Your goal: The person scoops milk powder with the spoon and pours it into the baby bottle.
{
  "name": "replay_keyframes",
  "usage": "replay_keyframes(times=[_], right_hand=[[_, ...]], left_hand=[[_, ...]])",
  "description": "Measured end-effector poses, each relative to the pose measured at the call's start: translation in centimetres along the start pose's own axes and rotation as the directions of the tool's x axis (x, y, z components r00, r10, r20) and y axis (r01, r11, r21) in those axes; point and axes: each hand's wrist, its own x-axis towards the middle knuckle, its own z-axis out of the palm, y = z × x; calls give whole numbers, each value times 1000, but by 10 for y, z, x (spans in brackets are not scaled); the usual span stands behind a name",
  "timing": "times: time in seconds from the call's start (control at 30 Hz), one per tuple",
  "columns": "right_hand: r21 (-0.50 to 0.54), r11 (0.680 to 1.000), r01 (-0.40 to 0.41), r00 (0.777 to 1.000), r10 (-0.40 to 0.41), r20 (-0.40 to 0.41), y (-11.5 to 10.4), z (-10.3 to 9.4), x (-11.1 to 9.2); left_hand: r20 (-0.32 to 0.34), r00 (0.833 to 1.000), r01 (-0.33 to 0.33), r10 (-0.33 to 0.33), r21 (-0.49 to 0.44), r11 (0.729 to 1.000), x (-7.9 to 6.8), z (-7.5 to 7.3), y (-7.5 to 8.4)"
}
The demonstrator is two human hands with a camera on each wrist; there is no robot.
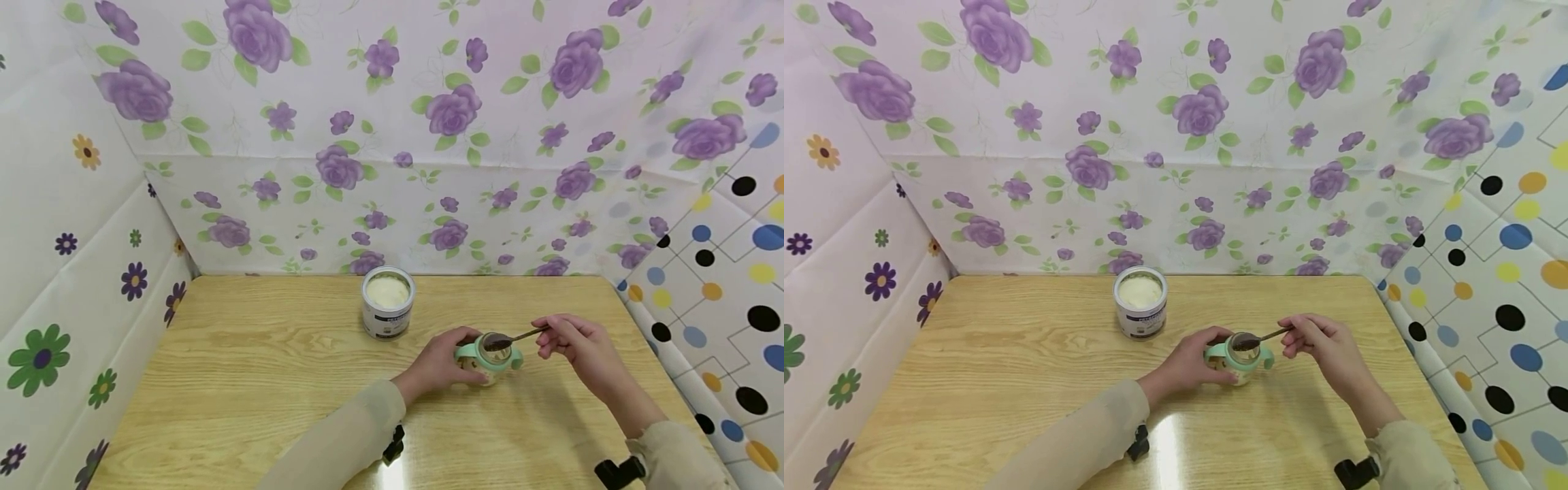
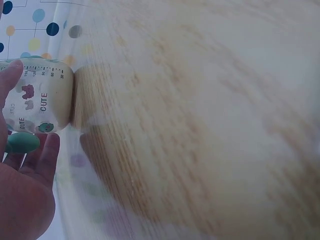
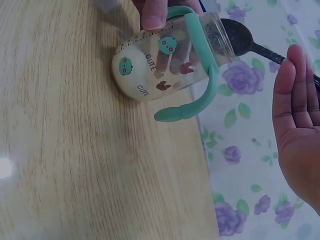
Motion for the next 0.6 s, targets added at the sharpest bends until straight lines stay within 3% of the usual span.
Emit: replay_keyframes(times=[0.23,0.4,0.6], right_hand=[[36,999,21,996,-18,-82,-1,1,3],[174,984,36,996,-22,-84,2,-4,2],[374,927,-13,998,34,-49,8,-8,-2]], left_hand=[[1,1000,-5,5,-2,1000,0,0,1],[1,1000,-2,2,-11,1000,-1,0,3],[-1,1000,-1,1,-6,1000,-1,0,3]])
